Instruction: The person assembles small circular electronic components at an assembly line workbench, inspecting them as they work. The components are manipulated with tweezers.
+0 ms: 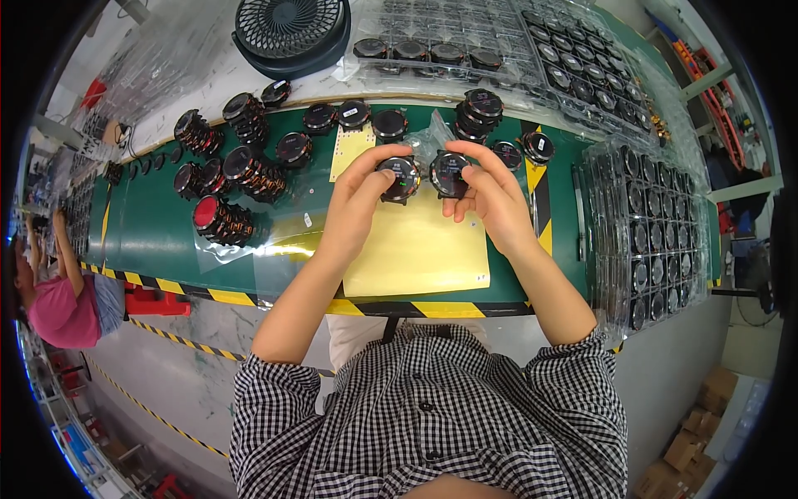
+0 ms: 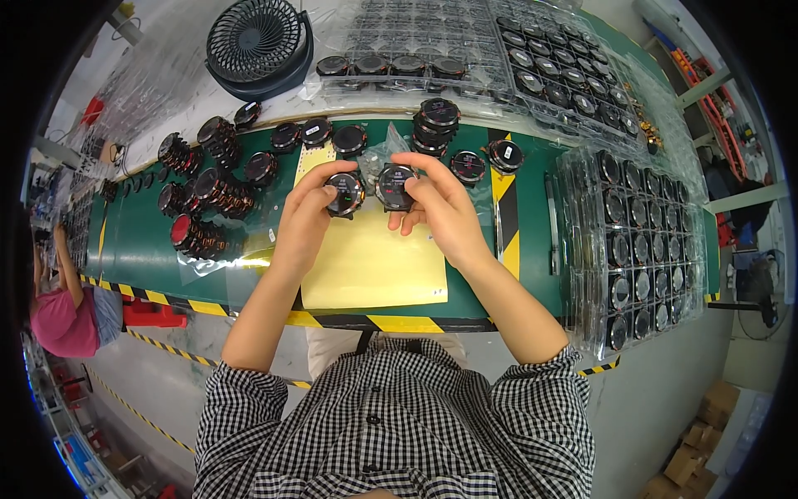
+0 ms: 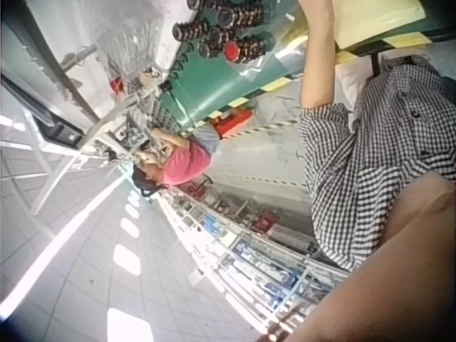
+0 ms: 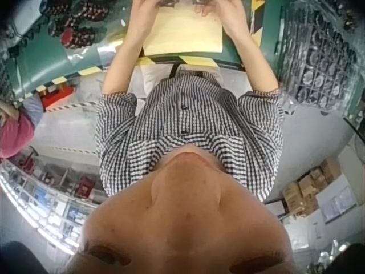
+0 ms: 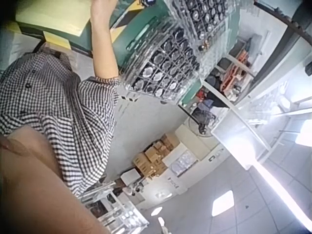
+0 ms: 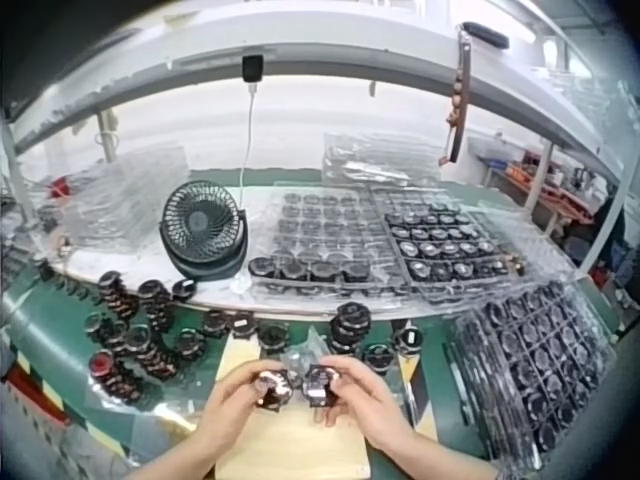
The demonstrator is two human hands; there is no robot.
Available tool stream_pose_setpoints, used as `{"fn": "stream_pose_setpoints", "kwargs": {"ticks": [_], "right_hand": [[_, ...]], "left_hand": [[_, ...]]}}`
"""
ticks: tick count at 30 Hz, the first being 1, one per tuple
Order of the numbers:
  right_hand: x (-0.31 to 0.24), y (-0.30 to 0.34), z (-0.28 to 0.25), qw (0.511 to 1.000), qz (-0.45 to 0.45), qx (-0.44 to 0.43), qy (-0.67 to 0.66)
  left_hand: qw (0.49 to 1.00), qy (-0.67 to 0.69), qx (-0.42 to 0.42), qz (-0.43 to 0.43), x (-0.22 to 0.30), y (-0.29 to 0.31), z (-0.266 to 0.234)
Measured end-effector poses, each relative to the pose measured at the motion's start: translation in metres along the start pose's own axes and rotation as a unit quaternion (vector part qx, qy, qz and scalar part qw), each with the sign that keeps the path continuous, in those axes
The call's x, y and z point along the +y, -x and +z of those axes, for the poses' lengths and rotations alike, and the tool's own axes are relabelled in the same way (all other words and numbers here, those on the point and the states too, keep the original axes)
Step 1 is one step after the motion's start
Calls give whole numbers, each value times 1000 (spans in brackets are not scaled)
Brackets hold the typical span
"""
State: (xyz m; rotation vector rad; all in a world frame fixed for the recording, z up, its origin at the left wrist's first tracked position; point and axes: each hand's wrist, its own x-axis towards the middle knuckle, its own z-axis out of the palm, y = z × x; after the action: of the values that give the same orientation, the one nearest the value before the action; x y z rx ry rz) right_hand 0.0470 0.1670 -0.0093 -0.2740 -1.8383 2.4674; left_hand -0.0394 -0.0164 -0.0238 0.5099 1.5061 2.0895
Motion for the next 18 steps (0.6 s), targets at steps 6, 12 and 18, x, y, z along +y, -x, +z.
{"fn": "stream_pose_setpoints", "kwargs": {"ticks": [6, 12, 18], "right_hand": [[2, -1, -1, 1000, -10, -1, 4], [2, -2, -1, 999, -27, -3, 17], [2, 0, -2, 999, -21, 3, 29]], "left_hand": [[1000, -10, -1, 15, -3, -1, 0], [999, -37, 16, 19, 0, -1, 2], [1000, -1, 19, 3, -1, 1, 1]]}}
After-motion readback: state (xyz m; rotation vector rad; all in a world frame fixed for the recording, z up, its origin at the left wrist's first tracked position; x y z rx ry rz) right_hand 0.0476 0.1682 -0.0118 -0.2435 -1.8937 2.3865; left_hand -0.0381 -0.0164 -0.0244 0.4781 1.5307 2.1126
